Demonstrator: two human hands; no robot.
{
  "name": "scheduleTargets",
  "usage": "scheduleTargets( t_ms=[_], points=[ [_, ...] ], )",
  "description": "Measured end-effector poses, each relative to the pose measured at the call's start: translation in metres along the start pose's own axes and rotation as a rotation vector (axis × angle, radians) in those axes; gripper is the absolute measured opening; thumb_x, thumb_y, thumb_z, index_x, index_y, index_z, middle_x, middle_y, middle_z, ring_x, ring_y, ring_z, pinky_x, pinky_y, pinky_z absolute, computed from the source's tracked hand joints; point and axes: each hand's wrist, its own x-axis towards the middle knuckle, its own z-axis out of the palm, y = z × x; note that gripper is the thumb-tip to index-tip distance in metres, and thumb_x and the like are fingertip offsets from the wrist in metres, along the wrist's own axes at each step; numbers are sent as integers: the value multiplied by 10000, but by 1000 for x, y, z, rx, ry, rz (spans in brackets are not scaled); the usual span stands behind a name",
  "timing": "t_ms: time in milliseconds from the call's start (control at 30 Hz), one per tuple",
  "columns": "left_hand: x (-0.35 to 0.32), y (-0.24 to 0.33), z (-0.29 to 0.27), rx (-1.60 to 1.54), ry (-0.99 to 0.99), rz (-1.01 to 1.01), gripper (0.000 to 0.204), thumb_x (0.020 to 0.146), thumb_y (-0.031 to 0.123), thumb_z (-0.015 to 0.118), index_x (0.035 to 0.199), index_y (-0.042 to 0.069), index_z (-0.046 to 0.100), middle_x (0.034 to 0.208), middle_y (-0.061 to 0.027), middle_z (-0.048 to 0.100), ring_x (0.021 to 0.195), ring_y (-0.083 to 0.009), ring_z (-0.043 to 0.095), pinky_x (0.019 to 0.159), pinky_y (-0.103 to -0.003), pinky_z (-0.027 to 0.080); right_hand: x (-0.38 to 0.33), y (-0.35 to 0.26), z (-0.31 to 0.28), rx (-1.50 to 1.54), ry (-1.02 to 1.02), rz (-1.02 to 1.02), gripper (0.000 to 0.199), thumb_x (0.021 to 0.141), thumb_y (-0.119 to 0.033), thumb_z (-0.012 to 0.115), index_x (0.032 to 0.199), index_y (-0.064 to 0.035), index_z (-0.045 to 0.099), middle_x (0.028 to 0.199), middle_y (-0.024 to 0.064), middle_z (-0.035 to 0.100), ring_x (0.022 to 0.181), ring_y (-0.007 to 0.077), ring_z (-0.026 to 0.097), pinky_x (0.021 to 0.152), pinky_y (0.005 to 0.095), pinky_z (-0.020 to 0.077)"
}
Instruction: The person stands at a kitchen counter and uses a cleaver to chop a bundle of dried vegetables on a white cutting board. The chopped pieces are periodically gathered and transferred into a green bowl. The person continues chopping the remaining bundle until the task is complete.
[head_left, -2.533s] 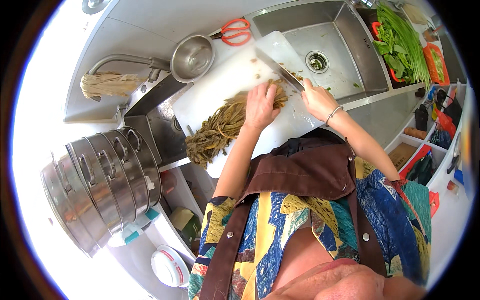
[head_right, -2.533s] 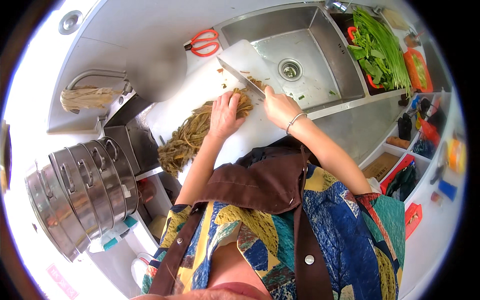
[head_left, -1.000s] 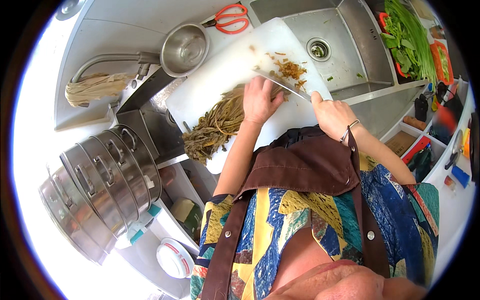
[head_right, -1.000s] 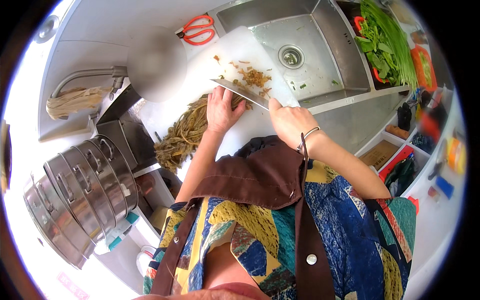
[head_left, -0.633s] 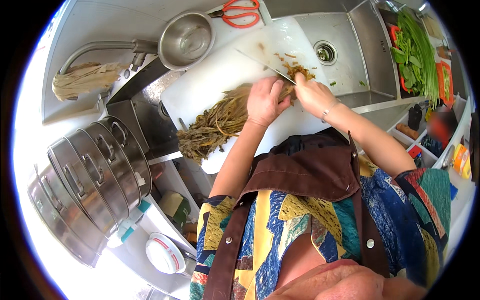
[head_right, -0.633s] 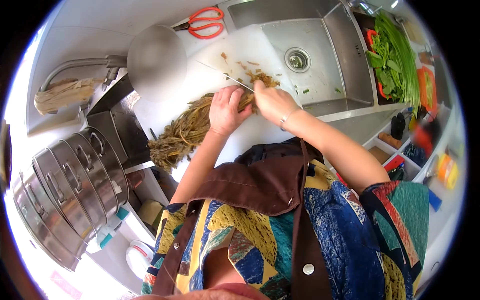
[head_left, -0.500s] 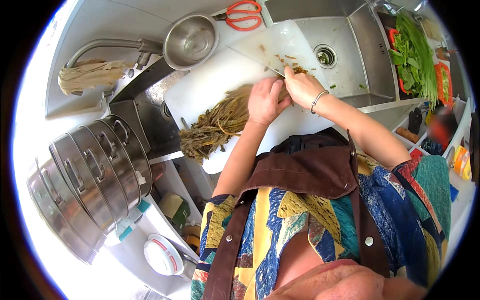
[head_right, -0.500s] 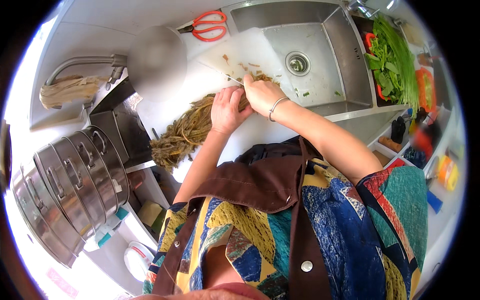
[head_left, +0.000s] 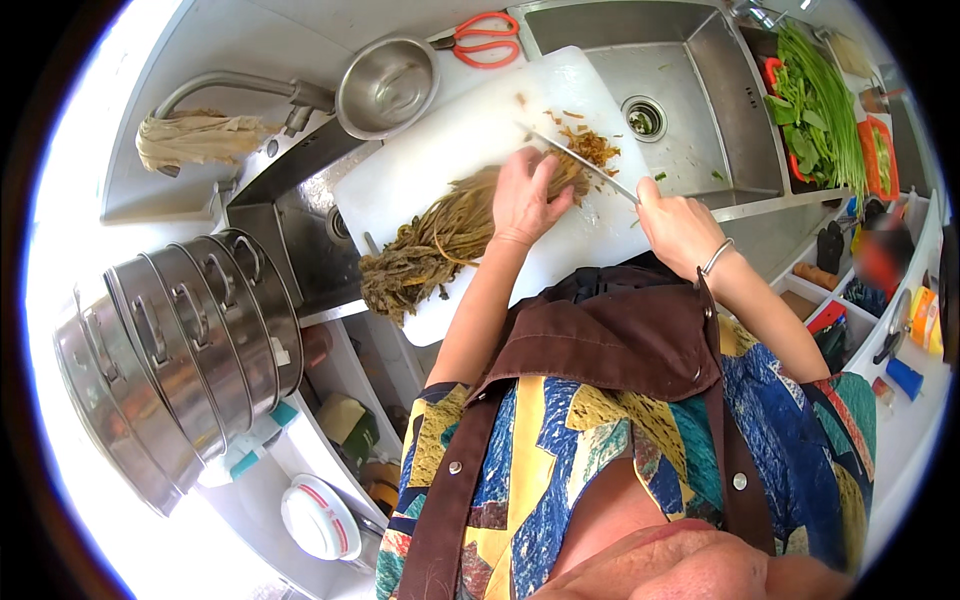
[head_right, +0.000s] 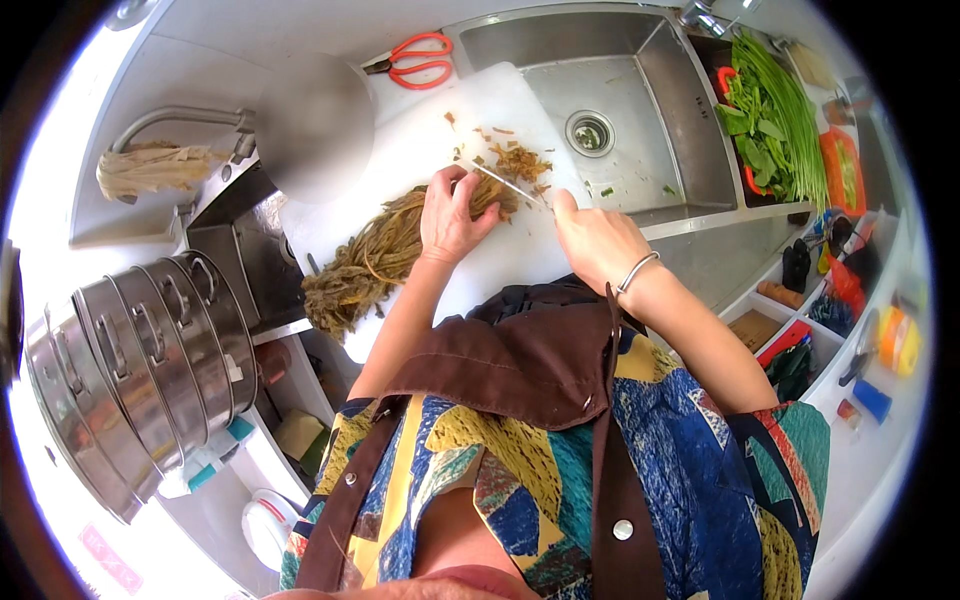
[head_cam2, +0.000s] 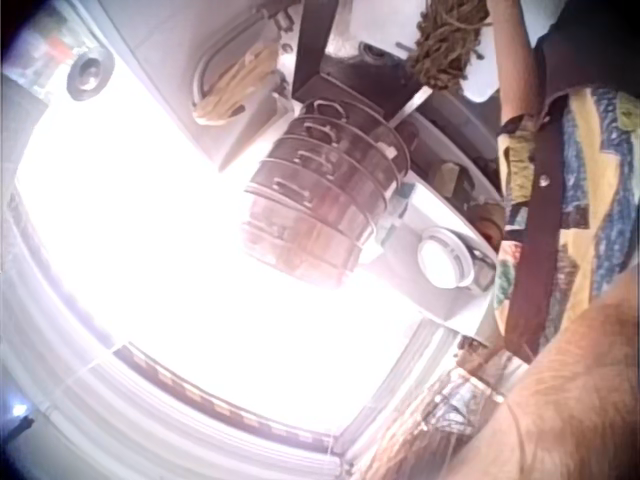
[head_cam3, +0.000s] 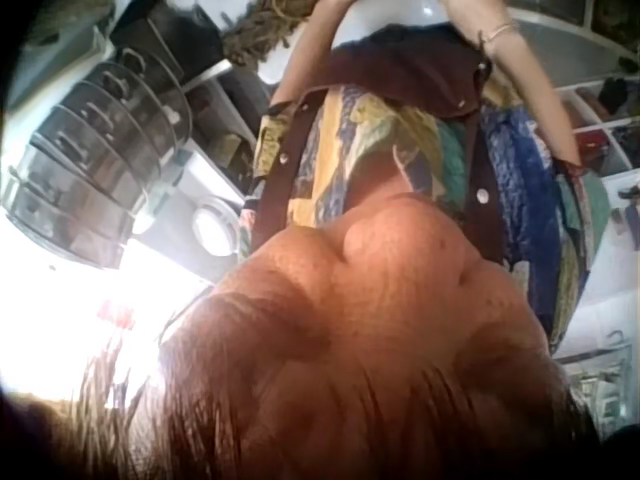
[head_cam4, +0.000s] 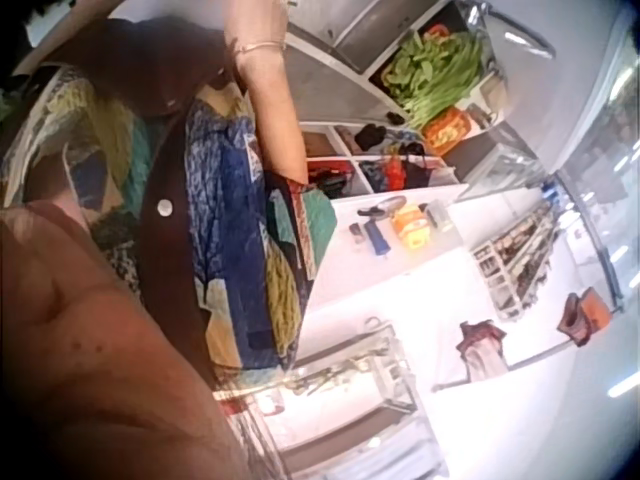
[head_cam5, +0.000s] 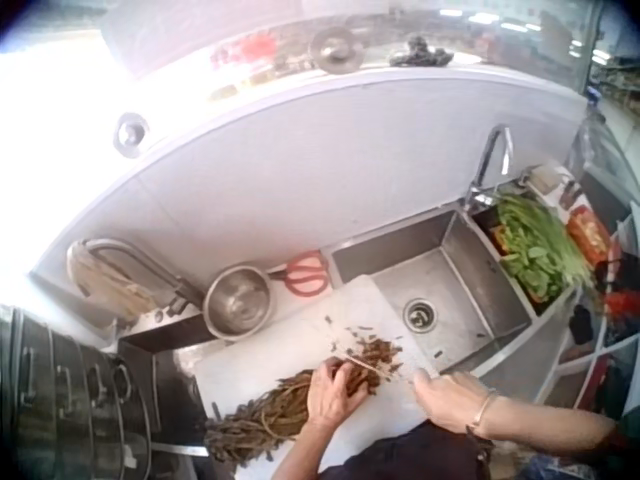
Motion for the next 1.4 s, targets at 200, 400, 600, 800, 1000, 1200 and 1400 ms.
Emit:
scheduleTargets(
  t_ms=[200,400,600,800,1000,1200,1400],
  points=[
    [5,1,-2,51,-11,66,346,625,196,732,928,134,578,977,-96,531,889,-302,519,743,-399,457,-4,5,9,-59,-44,-8,139,854,-83,445,911,22,373,666,241,588,663,417,595,598,500,455],
    [5,1,-3,49,-11,93,279,618,192,731,864,117,622,950,-81,537,873,-270,531,740,-385,460,4,7,7,-36,-108,11,140,858,-81,450,915,20,371,667,236,589,666,415,597,606,495,459],
    [4,-2,4,-25,47,97,282,580,153,742,830,118,616,957,-69,555,847,-270,553,727,-371,483,40,10,14,99,-157,18,145,882,-101,418,911,37,387,721,255,603,714,425,606,649,506,471],
    [10,-1,6,-24,97,104,280,566,145,751,806,114,610,953,-64,563,830,-269,563,717,-364,494,109,-4,36,149,22,-87,195,877,-130,435,943,53,426,756,265,614,753,420,617,666,494,485],
    [5,-3,-2,27,92,99,276,568,150,751,803,110,612,943,-62,558,799,-266,551,700,-364,488,80,-4,29,90,-86,-30,205,929,-178,428,945,22,390,739,260,599,732,447,588,653,517,451],
    [2,0,6,-14,107,68,276,566,156,753,796,109,609,941,-68,554,804,-268,556,704,-370,486,51,8,29,1,-165,59,153,852,-69,419,956,42,402,753,268,620,747,431,620,656,495,487],
    [2,0,6,-6,127,51,259,580,163,753,794,121,615,928,-63,554,813,-266,562,707,-371,488,118,-10,48,136,5,-89,193,899,-144,442,944,37,395,724,266,604,711,437,602,641,504,478]
  ],
)
